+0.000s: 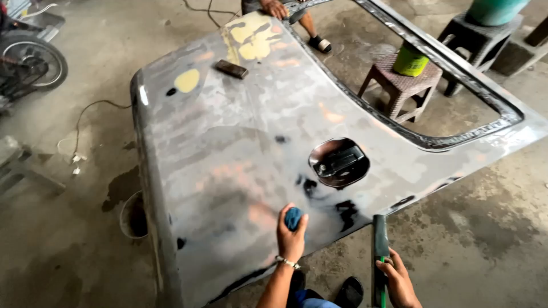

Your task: Sanding down a car door panel using a sanding block and water for detailing.

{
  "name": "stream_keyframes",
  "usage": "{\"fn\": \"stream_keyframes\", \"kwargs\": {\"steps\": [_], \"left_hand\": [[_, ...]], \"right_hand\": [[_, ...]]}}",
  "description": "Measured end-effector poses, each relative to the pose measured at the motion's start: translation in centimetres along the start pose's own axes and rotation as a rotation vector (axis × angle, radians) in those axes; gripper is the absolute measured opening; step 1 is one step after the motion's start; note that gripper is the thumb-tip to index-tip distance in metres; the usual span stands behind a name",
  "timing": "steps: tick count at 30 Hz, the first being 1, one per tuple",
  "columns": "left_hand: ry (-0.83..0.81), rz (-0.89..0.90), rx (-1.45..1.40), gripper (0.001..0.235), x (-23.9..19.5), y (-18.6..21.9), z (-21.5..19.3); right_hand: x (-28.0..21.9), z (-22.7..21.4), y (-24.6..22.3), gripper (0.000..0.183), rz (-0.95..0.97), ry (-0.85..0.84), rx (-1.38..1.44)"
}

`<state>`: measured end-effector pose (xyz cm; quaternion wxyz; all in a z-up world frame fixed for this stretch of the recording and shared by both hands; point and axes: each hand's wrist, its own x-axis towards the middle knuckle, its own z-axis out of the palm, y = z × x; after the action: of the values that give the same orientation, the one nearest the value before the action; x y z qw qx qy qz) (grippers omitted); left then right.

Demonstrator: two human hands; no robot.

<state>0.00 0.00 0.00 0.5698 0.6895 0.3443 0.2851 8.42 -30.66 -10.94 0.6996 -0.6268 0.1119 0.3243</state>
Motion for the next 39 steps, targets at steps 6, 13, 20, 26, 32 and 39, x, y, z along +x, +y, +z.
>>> {"fn": "stream_keyframes", "kwargs": {"steps": [6, 13, 20, 26, 32, 39], "left_hand": [[-0.037, 0.234, 0.465, 0.109, -2.2, -3.8, -7.8], [-0.108, -0.072, 0.824, 0.121, -1.1, -7.6, -7.8], [-0.178, 0.104, 0.915, 0.095, 2.8, -9.2, -3.2], [-0.274, 0.304, 0.84, 0.085, 7.0, -8.8, 5.0], [-0.442, 0.462, 0.787, 0.077, 6.9, -8.0, 14.9], [-0.714, 0.601, 0.443, 0.051, 2.7, -8.4, 21.0]], "right_hand": [[1.2, 2.0, 2.3, 0.063, -0.032, 0.177, 0.035], [-0.6, 5.4, 0.9, 0.071, -0.114, 0.245, 0.007], [-2.9, 8.7, -0.2, 0.069, -0.268, 0.187, -0.164], [-4.0, 7.9, -2.4, 0.073, -0.214, 0.216, -0.268], [-0.2, 1.8, -4.5, 0.074, -0.303, 0.267, -0.203], [-0.2, -1.3, -6.6, 0.073, -0.132, 0.392, -0.12]]}}
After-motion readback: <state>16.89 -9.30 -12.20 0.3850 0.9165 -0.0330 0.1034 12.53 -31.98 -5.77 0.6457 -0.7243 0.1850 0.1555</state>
